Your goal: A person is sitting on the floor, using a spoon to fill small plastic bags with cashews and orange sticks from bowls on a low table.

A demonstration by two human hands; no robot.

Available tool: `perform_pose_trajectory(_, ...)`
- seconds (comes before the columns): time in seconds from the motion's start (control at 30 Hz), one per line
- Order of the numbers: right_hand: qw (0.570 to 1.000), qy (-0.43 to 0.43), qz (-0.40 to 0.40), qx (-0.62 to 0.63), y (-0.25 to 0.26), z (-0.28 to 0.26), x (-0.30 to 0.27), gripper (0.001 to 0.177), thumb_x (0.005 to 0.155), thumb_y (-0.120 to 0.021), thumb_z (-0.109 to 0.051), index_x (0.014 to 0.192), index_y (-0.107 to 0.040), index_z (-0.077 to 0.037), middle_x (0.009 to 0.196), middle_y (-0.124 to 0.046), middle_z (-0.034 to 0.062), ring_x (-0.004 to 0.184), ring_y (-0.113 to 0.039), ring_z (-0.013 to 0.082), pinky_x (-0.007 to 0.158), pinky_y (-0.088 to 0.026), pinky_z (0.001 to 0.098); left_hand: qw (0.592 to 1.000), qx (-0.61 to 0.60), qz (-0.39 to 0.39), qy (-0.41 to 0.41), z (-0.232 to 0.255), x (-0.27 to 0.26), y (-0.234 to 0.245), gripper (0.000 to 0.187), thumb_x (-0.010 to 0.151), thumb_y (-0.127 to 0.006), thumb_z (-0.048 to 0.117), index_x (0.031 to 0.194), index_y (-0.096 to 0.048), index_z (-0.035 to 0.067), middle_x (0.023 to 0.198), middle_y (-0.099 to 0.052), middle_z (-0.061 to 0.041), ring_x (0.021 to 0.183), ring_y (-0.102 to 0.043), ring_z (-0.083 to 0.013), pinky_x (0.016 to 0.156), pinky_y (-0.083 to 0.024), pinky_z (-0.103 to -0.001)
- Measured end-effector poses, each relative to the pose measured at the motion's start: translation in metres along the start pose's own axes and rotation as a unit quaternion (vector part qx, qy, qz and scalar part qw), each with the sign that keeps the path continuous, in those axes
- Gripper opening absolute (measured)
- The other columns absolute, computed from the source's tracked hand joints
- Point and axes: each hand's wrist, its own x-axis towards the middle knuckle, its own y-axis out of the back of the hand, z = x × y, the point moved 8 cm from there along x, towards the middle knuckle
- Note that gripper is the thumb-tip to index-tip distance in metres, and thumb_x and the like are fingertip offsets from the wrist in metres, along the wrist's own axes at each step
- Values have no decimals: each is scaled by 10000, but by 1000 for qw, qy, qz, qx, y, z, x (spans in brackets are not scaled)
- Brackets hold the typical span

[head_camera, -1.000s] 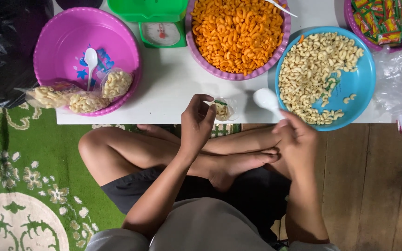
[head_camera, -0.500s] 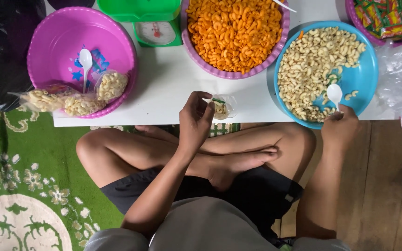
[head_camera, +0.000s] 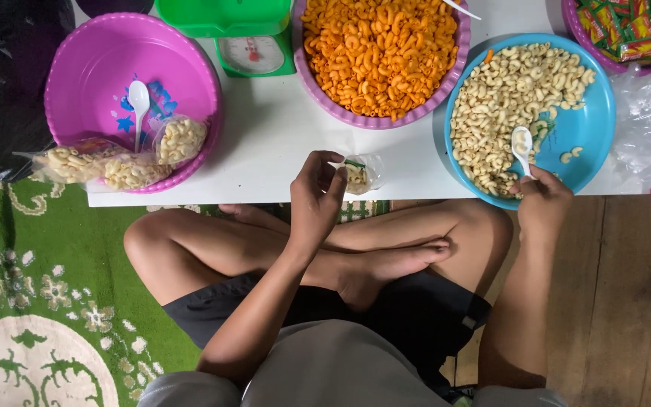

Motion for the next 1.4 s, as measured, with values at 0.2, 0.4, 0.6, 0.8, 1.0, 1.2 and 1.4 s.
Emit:
perform_pose_trajectory(0.2, 956, 193, 63, -210, 14, -20, -10, 340, 1063, -516, 12, 1316, -732, 82, 819, -724, 161, 752, -732, 317, 667, -591, 483, 1000, 3, 1, -15, -1, -1, 0, 95, 968, -586, 119, 1047, -623, 80, 647, -506, 19, 623, -466, -91, 641, -434, -263)
perform_pose_trajectory(0.4, 987, 73, -40, -135, -8, -7, -7, 418, 992, -509, -29, 1368, -690, -2, 886, -728, 79, 969, -687, 198, 925, -572, 402, 1000, -9, 2, -10, 0, -1, 0, 90, 969, -592, 122, 1046, -622, 84, 657, -512, 20, 629, -470, -86, 640, -439, -258)
perform_pose_trajectory(0.6, 999, 34, -5, -32, -3, -7, -5, 393, 913, -595, 7, 1284, -724, -5, 836, -702, 50, 788, -668, 140, 841, -578, 334, 1000, -6, 2, -10, 1, -1, 1, 87, 969, -587, 115, 1039, -627, 80, 651, -514, 23, 617, -471, -85, 638, -437, -258)
perform_pose_trajectory(0.8, 976, 143, 56, -155, 14, -7, -7, 370, 979, -536, -11, 1275, -752, 40, 788, -735, 85, 892, -737, 251, 873, -582, 459, 1000, -11, 1, -9, -2, 0, 1, 90, 970, -587, 126, 1039, -626, 84, 661, -527, 20, 630, -485, -86, 647, -450, -255)
perform_pose_trajectory(1.0, 989, 72, 54, -115, 12, 2, -8, 402, 890, -562, 8, 1239, -761, 4, 815, -741, 62, 894, -703, 190, 844, -579, 394, 1000, -6, 4, 4, -5, 1, 1, 89, 964, -591, 129, 1035, -630, 92, 661, -525, 31, 630, -481, -80, 654, -443, -249)
perform_pose_trajectory(1.2, 989, 90, 69, -98, 11, -11, -14, 339, 931, -588, -25, 1216, -771, -4, 764, -728, 32, 886, -707, 164, 892, -567, 384, 1000, -5, 5, -2, -4, 1, 2, 89, 965, -591, 122, 1038, -625, 85, 675, -543, 23, 632, -494, -83, 647, -447, -257)
perform_pose_trajectory(1.4, 989, 106, 36, -98, 9, -61, -45, 353, 963, -599, -27, 1284, -741, 11, 801, -716, 26, 865, -678, 131, 888, -552, 347, 1000, -6, 7, -17, -3, -1, 3, 76, 965, -595, 105, 1034, -626, 93, 683, -535, 27, 640, -489, -78, 661, -453, -251)
